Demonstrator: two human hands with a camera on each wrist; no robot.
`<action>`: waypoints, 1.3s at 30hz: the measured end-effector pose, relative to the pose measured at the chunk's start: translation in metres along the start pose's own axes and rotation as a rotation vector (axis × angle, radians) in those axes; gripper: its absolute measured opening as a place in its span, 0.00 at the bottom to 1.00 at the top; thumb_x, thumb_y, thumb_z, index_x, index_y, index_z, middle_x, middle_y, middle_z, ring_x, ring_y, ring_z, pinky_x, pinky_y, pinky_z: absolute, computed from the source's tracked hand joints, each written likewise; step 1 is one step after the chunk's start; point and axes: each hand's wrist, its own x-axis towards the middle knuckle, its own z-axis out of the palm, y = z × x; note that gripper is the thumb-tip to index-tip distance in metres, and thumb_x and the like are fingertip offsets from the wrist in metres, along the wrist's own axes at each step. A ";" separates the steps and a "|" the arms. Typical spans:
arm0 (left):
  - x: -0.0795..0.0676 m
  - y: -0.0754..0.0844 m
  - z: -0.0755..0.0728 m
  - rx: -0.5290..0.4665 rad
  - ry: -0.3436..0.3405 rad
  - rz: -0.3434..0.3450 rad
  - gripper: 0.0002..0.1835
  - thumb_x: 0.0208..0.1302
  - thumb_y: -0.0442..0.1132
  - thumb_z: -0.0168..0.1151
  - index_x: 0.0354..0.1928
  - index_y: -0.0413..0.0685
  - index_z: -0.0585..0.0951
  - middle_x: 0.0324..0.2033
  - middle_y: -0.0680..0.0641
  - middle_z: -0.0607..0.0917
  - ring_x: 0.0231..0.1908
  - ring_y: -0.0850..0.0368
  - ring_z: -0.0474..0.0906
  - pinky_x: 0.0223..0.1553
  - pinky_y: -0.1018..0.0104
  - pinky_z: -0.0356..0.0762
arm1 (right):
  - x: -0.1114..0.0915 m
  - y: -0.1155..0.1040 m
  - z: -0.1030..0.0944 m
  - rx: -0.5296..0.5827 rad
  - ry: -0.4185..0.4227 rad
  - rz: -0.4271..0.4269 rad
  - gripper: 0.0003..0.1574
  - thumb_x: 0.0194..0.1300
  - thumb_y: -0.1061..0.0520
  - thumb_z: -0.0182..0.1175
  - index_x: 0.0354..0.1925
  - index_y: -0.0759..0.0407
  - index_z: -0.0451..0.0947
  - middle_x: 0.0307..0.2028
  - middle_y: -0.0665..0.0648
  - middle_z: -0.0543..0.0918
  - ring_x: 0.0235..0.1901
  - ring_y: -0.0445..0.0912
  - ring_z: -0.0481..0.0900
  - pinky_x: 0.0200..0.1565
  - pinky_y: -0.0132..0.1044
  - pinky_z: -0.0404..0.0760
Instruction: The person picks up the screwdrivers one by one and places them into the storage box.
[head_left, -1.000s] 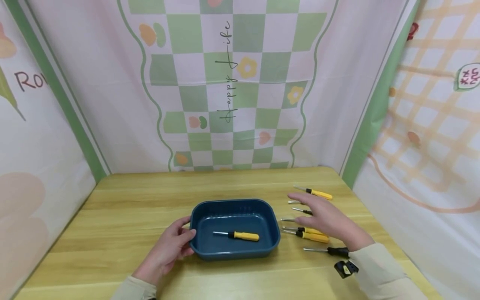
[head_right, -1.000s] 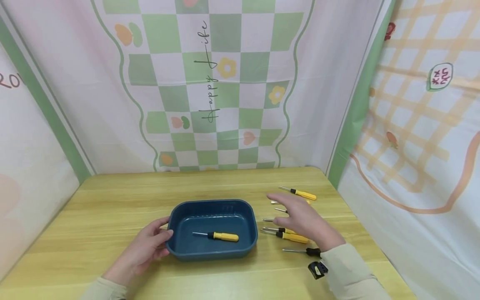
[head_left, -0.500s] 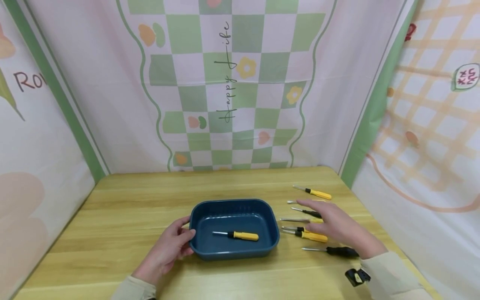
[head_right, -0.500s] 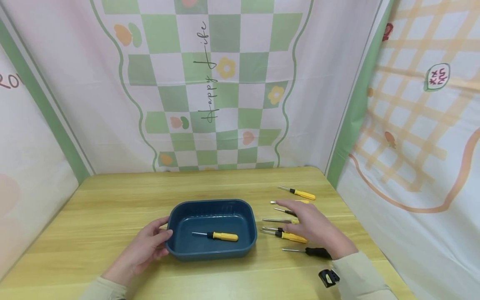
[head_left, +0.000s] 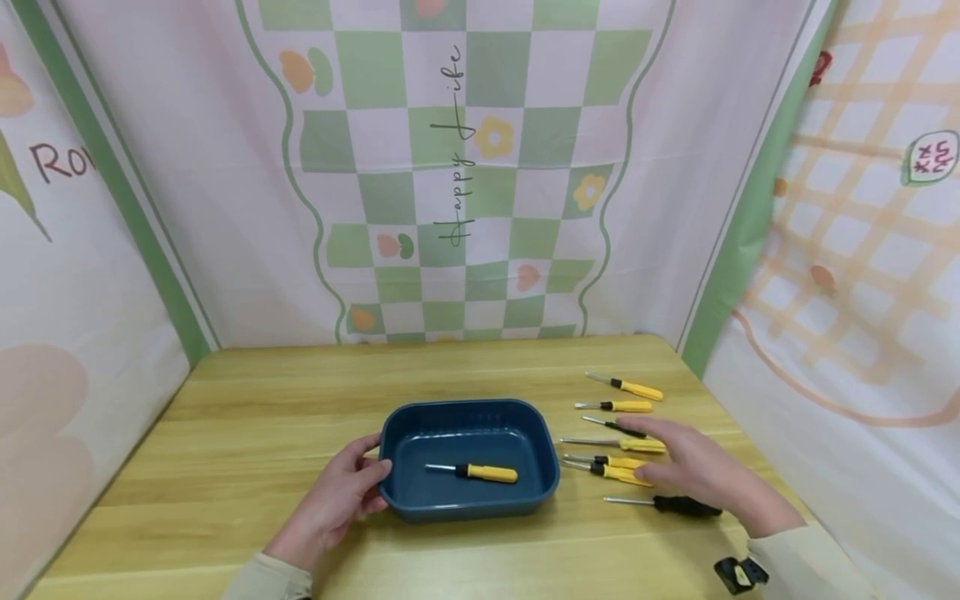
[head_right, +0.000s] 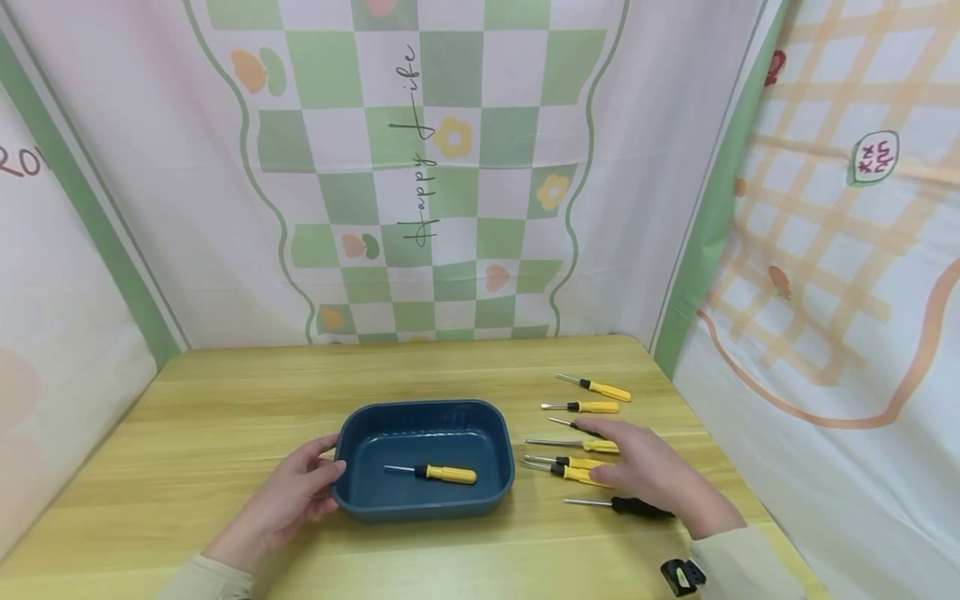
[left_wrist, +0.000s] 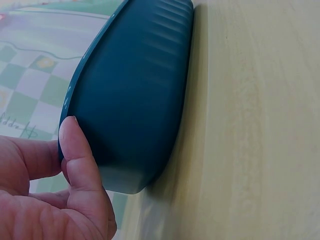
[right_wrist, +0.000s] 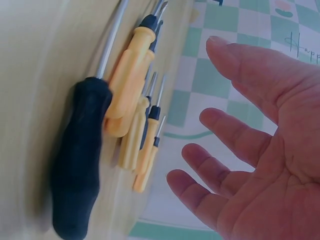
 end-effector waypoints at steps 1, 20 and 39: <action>0.000 0.000 0.000 -0.002 -0.001 0.000 0.29 0.77 0.33 0.57 0.77 0.43 0.65 0.48 0.39 0.75 0.31 0.54 0.79 0.27 0.71 0.83 | -0.002 0.001 0.000 0.009 -0.005 0.006 0.45 0.63 0.54 0.73 0.74 0.60 0.69 0.69 0.67 0.75 0.66 0.71 0.73 0.61 0.70 0.75; 0.001 -0.001 -0.001 -0.008 -0.004 -0.003 0.29 0.77 0.33 0.56 0.77 0.43 0.65 0.49 0.38 0.75 0.30 0.55 0.79 0.27 0.71 0.82 | -0.025 0.021 0.006 -0.098 0.026 0.032 0.37 0.60 0.48 0.76 0.64 0.58 0.80 0.59 0.66 0.84 0.57 0.66 0.82 0.54 0.65 0.81; 0.001 0.000 0.000 -0.013 -0.013 0.005 0.29 0.77 0.33 0.56 0.77 0.42 0.65 0.48 0.39 0.75 0.31 0.56 0.79 0.28 0.73 0.82 | -0.035 0.044 0.012 -0.045 -0.071 0.004 0.26 0.60 0.50 0.76 0.56 0.52 0.84 0.55 0.57 0.87 0.52 0.48 0.85 0.50 0.42 0.85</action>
